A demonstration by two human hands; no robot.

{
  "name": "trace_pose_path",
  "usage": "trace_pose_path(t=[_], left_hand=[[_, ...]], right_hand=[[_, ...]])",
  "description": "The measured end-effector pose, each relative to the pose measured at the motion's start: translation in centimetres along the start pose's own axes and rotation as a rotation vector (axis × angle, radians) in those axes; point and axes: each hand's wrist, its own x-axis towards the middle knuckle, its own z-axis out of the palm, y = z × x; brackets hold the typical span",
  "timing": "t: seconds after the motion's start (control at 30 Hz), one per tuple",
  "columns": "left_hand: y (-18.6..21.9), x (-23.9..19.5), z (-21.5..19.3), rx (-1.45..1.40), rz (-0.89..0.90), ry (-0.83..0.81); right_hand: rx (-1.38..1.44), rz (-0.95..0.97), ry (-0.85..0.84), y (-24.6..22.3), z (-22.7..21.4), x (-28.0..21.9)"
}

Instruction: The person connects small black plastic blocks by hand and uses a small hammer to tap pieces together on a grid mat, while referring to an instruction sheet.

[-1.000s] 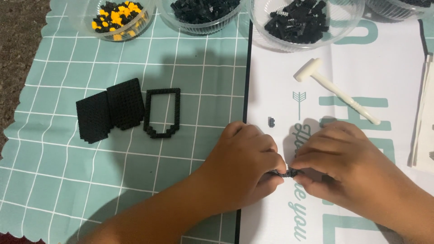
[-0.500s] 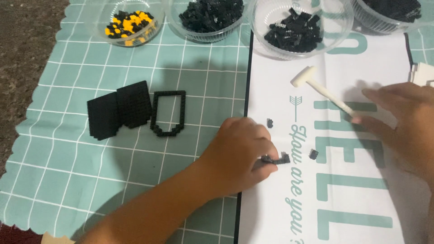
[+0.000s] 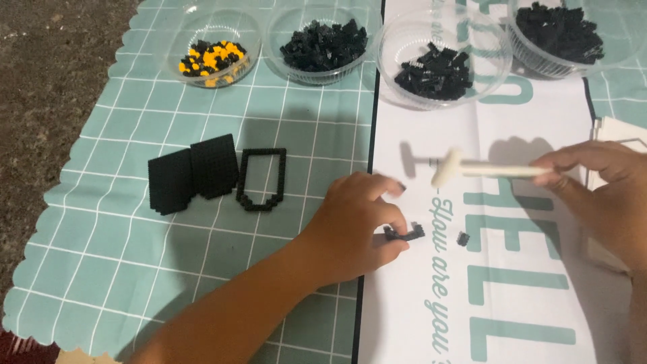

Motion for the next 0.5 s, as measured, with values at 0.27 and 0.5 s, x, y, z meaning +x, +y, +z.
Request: trace_pose_path(t=[0.27,0.5], left_hand=[[0.6,0.2,-0.9,0.092,-0.047,0.016],[0.9,-0.5,-0.1,0.276,-0.022,0.036]], right_hand=[[-0.236,0.276,-0.195,-2.9,0.0,1.3],[-0.188,0.206,-0.230,-1.5,0.9,1.0]])
